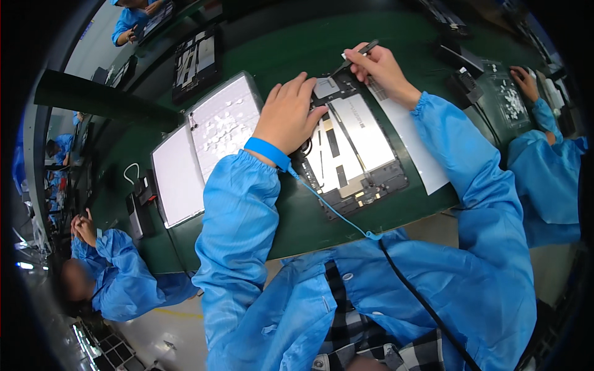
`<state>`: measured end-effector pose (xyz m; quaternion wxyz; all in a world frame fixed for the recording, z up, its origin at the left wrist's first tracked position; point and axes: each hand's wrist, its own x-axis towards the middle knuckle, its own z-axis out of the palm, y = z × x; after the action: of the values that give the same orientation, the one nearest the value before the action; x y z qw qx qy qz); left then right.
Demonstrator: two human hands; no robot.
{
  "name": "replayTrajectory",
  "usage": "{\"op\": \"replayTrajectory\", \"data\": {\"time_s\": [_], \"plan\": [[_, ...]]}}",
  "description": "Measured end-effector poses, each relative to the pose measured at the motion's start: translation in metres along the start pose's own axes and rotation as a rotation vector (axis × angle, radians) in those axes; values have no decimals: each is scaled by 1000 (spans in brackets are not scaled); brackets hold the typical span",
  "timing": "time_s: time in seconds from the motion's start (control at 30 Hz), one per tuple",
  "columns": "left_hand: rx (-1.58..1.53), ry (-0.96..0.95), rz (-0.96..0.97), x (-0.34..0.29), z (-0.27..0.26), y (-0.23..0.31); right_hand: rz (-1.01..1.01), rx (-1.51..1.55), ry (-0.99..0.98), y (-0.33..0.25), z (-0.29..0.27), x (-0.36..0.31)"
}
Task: Assembling and inspecting internal components of a tablet on an electronics production line.
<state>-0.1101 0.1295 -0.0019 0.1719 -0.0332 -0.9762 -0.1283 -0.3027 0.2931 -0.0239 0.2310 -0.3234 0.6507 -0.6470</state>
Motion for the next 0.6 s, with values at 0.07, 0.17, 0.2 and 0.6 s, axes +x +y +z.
{"op": "replayTrajectory", "data": {"time_s": [0.07,0.17,0.2,0.6], "plan": [[-5,-31,2,1,-1,0,1,19,-5,6,-1,0],[-51,-25,22,4,-3,0,8,17,-14,7,-1,0],[-53,-33,31,5,-4,1,10,20,-3,6,-1,1],[-20,-42,17,8,0,4,-98,-33,-68,12,-4,4]]}}
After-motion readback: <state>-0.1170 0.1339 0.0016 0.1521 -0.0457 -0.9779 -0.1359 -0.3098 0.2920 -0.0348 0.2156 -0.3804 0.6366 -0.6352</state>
